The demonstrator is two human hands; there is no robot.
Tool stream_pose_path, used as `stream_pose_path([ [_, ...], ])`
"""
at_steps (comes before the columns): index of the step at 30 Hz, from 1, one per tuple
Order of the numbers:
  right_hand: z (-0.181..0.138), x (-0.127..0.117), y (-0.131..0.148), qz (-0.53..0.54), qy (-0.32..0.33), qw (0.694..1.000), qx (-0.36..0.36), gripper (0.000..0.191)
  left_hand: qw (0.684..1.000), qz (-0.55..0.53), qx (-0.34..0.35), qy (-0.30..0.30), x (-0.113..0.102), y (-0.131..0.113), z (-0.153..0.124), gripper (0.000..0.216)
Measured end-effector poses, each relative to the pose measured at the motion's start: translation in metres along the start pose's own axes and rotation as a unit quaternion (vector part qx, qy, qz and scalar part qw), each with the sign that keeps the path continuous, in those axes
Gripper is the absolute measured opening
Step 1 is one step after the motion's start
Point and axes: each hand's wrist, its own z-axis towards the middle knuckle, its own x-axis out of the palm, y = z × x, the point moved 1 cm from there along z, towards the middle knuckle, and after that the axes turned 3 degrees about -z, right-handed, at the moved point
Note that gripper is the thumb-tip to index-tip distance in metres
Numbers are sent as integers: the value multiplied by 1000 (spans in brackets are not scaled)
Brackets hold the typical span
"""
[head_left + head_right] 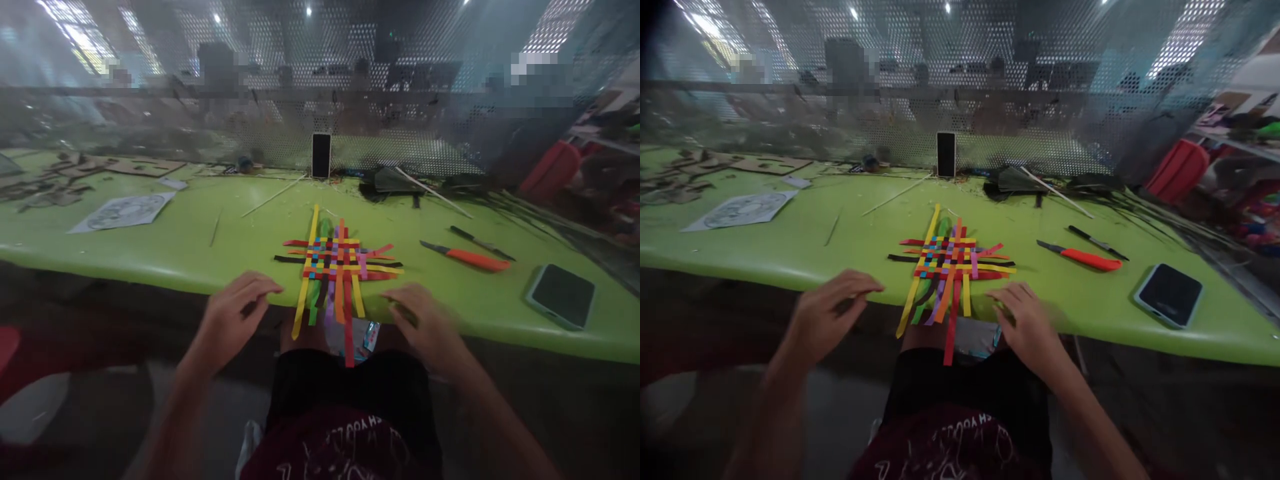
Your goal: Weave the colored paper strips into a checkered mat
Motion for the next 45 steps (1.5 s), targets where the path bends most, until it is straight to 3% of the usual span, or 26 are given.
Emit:
stream_pose_path([
  [2, 7, 17, 9, -85, 21, 996, -26, 29, 1000, -10, 9, 6, 14, 11, 6, 23],
  [5, 14, 35, 22, -165, 20, 986, -5, 33, 1000, -10, 14, 25, 37, 26, 21, 24],
  [9, 18, 46, 30, -186, 7, 982, 21, 31, 995, 6, 18, 94, 59, 36, 30, 25],
  [12, 18, 46, 32, -169, 15, 985, 13, 31, 996, -15, 21, 85, 64, 37, 25, 22],
  [17, 20, 41, 28, -119, 22, 992, -24, 30, 998, -36, 28, 53, 62, 36, 19, 21],
  [26, -3, 32, 16, -35, -6, 995, -95, 38, 992, -79, 64, 79, 41, 22, -1, 24],
  [31, -4, 23, 19, -149, -18, 979, -135, 45, 987, 53, 109, 101, 36, 12, -7, 34],
  [34, 2, 25, 19, -181, -10, 971, -156, 43, 981, 59, 152, 104, 40, 10, -3, 34],
  [41, -4, 28, 25, -117, -111, 974, -160, 23, 985, -80, 153, 27, 39, 2, -4, 24],
  [45, 25, 2, 31, -50, -178, 973, -138, 11, 984, -82, 152, -33, 16, -15, 34, 15],
])
